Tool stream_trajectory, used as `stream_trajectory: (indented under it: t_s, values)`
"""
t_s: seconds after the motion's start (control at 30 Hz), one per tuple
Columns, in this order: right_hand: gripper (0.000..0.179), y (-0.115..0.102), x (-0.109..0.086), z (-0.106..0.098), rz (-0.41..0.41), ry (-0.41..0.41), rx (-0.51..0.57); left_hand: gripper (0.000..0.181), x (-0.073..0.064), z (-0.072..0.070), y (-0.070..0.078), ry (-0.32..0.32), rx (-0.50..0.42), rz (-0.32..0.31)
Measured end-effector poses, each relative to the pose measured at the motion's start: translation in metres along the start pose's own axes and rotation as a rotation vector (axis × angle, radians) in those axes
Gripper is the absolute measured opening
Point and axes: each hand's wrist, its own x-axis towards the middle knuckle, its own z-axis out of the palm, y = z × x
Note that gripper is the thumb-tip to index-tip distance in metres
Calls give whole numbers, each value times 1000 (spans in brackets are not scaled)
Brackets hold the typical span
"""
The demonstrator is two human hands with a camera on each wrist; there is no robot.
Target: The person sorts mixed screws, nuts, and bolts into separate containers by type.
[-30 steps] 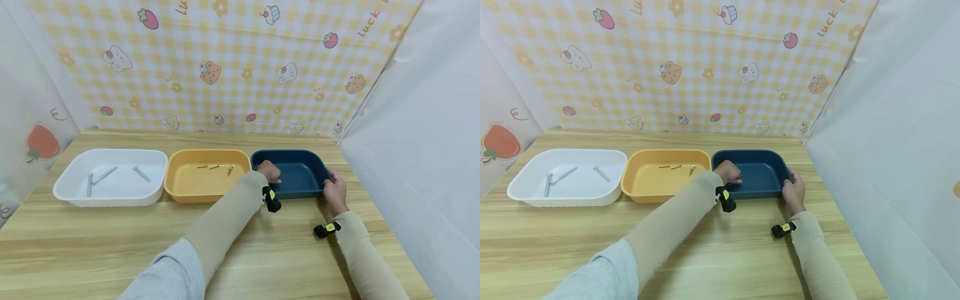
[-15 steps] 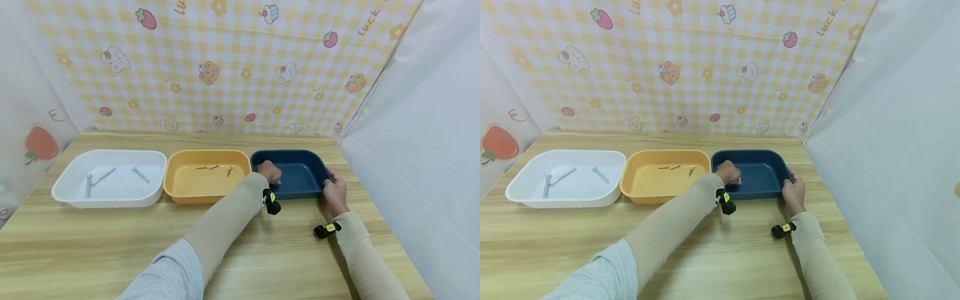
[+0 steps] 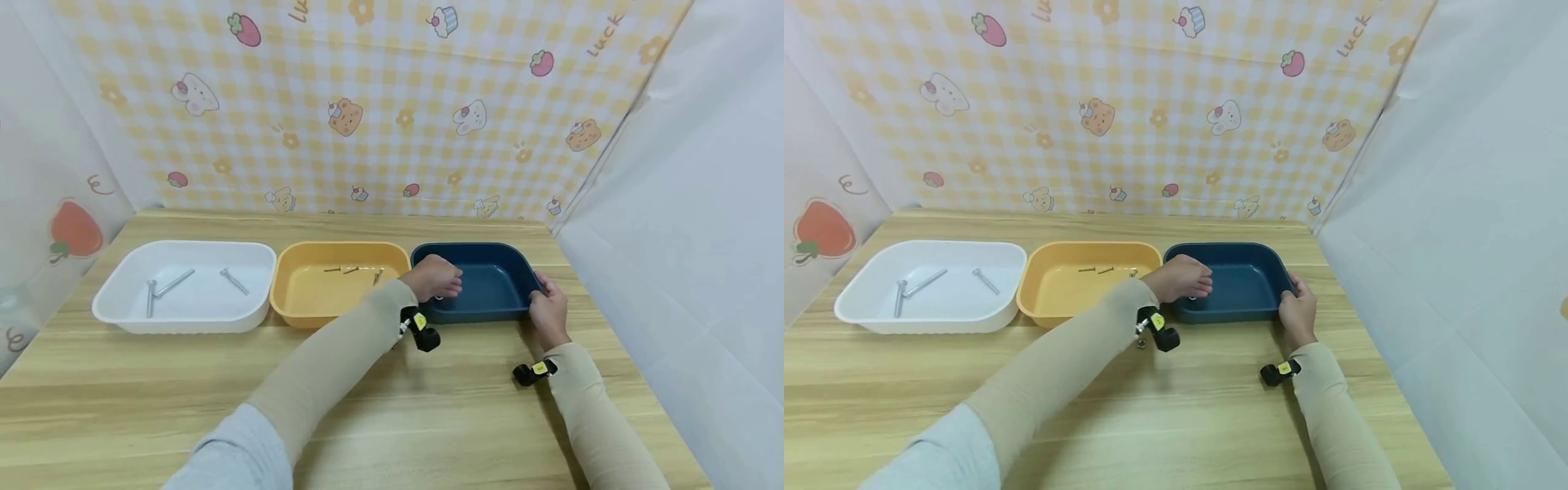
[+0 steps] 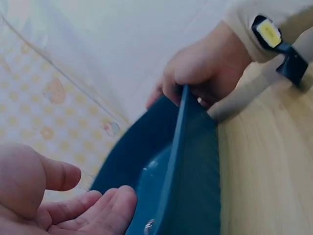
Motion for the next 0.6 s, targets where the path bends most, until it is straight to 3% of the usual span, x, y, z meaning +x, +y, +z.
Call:
stream_trajectory:
  t_s: [0.27,0.37,0.43,0.6]
  values:
    - [58,-3,-1,2,22,-5,15,35,-45,-27,-1,-56,60,38]
    - [59,-4,-3,2,32,-5,10,30,-63,-34,-9,-62,145,71]
    - [60,-4,-4,2,38,-3,11,27,-73,-37,-15,-65,315,111]
    - [60,-4,-5,1,43,2,17,19,-96,-41,-31,-64,958,234]
